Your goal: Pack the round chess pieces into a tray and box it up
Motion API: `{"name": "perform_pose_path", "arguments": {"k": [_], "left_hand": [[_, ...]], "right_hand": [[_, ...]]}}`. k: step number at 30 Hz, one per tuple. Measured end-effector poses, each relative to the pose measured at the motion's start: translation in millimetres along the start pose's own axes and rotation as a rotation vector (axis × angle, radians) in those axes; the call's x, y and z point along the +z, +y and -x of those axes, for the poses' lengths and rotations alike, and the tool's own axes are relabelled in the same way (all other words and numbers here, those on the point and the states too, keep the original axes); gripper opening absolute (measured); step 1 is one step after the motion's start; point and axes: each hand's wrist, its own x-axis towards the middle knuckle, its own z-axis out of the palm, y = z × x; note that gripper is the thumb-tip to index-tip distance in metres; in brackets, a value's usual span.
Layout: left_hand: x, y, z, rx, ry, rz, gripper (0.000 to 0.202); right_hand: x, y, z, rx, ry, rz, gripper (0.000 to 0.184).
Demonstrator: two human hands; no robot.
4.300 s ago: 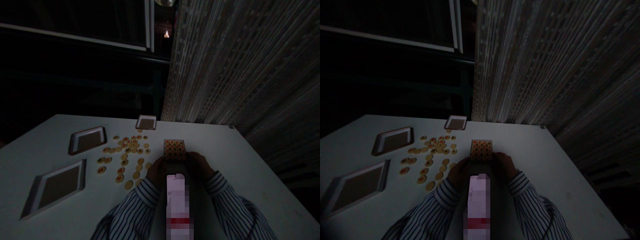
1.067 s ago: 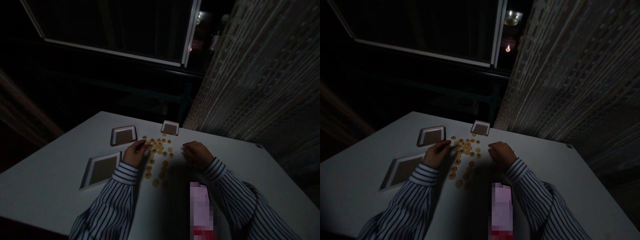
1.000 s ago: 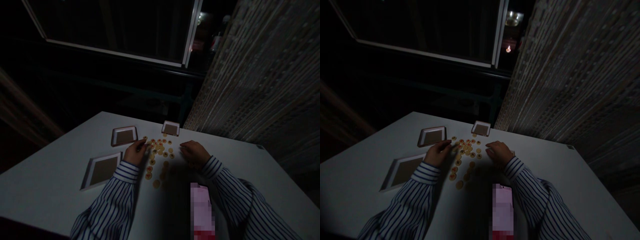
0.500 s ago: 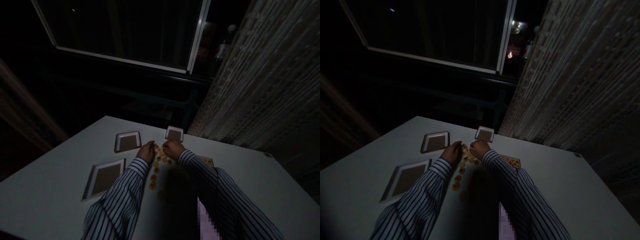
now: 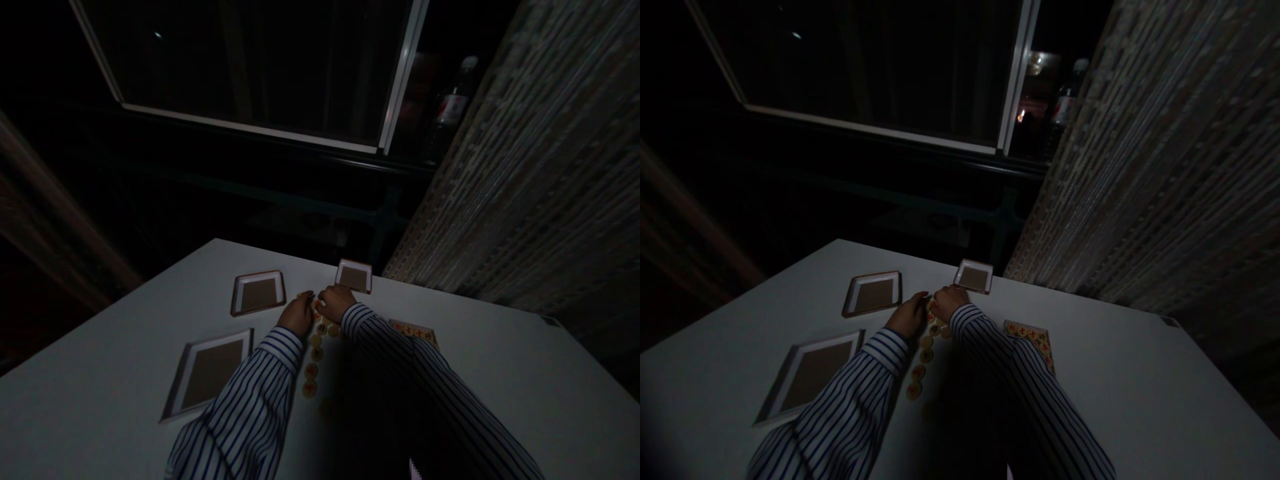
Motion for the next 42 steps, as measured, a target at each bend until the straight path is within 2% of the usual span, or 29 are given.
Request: {"name": "perform_pose_path", "arguments": {"k": [12,20,30,38,42], "left_hand": [[7.7,-6,-5,0.018,0.01,0.019,0.045],[5.4,-5,-4,-0.004,0.041,0.084,0.045],[-2.8,5,-2,-0.048,0.172,0.451,0.034],[-0.6,16,5,-0.149,0.119,0.682,0.039],[-2.6,28,10,-0.142,0.105,0.726,0.037]], "right_hand": [[1,-1,-7,0.017,-0.034,-0.013,0.033],[0,-1,-4,0.015,-0.002,-0.007,0.031],[-15,0,15,-0.017,0.133,-0.028,0.029],[-26,4,39,-0.072,0.206,-0.064,0.027],[-33,4,51,-0.066,0.199,-0.072,0.027]]}}
